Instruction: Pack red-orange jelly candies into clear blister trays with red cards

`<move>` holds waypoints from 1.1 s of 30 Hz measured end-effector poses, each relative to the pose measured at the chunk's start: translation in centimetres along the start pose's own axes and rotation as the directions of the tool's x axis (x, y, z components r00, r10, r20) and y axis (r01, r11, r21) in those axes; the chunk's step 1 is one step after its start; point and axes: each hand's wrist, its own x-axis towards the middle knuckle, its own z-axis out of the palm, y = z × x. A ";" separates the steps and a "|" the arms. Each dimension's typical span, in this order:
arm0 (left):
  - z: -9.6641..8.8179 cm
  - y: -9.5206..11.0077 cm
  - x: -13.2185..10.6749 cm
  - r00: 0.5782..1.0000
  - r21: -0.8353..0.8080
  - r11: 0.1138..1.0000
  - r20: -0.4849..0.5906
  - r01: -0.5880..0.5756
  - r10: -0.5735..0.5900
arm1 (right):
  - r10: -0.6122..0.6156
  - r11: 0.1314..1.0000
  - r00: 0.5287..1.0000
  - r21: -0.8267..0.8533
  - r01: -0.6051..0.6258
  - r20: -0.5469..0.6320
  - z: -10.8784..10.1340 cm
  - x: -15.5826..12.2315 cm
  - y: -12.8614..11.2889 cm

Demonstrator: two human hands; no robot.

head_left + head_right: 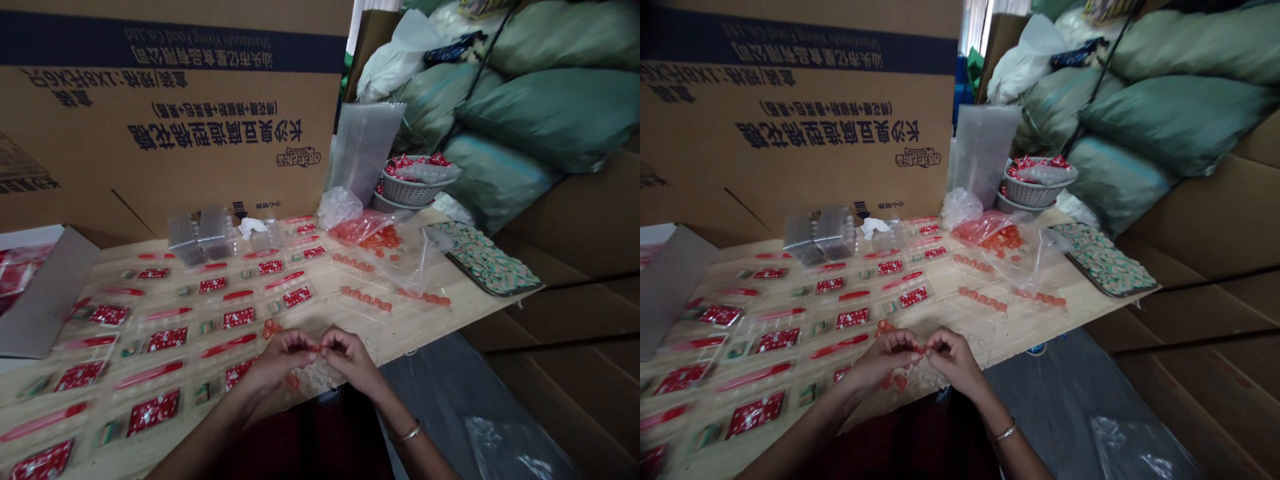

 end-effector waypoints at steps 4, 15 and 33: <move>-0.2 -0.4 0.2 0.996 -0.017 0.997 0.050 0.070 -0.069 | -0.035 0.999 0.994 -0.024 0.033 -0.107 0.9 -0.9 -0.1; 0.6 -1.0 2.0 0.936 0.703 0.651 0.060 -0.287 0.347 | -0.273 0.904 0.946 -0.383 0.189 -0.178 -2.7 0.6 1.7; 0.3 -1.9 3.7 0.934 0.933 0.172 0.276 -0.318 0.226 | -0.155 0.904 0.984 -0.414 0.104 -0.092 -3.7 3.1 3.5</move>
